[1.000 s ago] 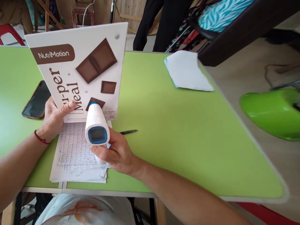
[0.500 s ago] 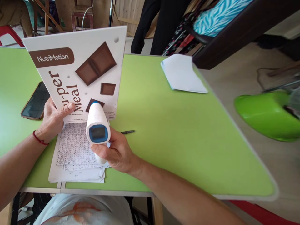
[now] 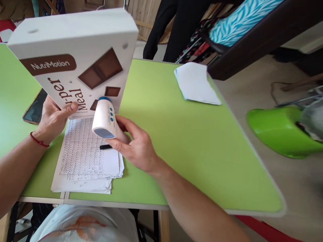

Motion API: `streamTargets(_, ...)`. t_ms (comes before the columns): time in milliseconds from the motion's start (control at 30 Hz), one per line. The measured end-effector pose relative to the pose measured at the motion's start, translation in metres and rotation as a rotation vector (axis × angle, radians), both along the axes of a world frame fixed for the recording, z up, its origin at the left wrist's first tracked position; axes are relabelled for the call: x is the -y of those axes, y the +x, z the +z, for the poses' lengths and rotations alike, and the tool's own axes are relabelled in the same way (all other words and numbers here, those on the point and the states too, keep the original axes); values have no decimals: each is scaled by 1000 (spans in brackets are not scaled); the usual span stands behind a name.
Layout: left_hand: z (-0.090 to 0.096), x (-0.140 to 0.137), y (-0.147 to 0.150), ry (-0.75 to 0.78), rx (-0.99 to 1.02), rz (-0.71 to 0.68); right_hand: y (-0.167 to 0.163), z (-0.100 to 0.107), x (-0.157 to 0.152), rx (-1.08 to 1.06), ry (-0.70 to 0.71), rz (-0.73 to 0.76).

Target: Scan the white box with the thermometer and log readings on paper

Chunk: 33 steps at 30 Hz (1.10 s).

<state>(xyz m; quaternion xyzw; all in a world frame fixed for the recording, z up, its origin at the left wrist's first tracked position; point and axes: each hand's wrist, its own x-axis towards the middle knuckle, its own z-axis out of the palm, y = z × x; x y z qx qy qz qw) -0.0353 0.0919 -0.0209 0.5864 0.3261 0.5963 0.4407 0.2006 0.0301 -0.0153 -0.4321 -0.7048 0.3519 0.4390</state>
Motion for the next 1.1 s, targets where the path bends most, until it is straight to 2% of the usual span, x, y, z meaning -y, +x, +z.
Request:
streamTargets(167,-11,-12,-11,12,-40,54,39,9,-24,368,240,-185)
streamTargets(333,-14,-19,-17,-17,-79,41,72,-2,-44,551,170,-136)
streamTargets(467,-11,-19,-18,-34,-125,-9,75,-23,-57,604,151,-109)
streamTargets(533,-9,-19,-17,-18,-160,-18,73,-26,-59,638,164,-114)
streamTargets(600,-8,-18,-16,-13,-169,-25,69,-20,-55,670,209,-138)
streamTargets(700,-9,-19,-16,-27,-139,-28,59,0,-38,682,330,-160)
streamTargets(800,-13,-21,-16,-71,-143,1,50,14,-18,737,253,125)
streamTargets(867,-15,-23,-16,-47,-189,64,47,15,-11,884,249,191)
streamTargets(933,-14,-24,-16,20,-261,122,46,13,-9,980,249,177)
streamTargets(1000,-13,-25,-15,56,-328,166,45,16,-10,956,213,134)
streamTargets(1100,-10,-24,-14,19,-389,203,34,31,-6,668,164,-51)
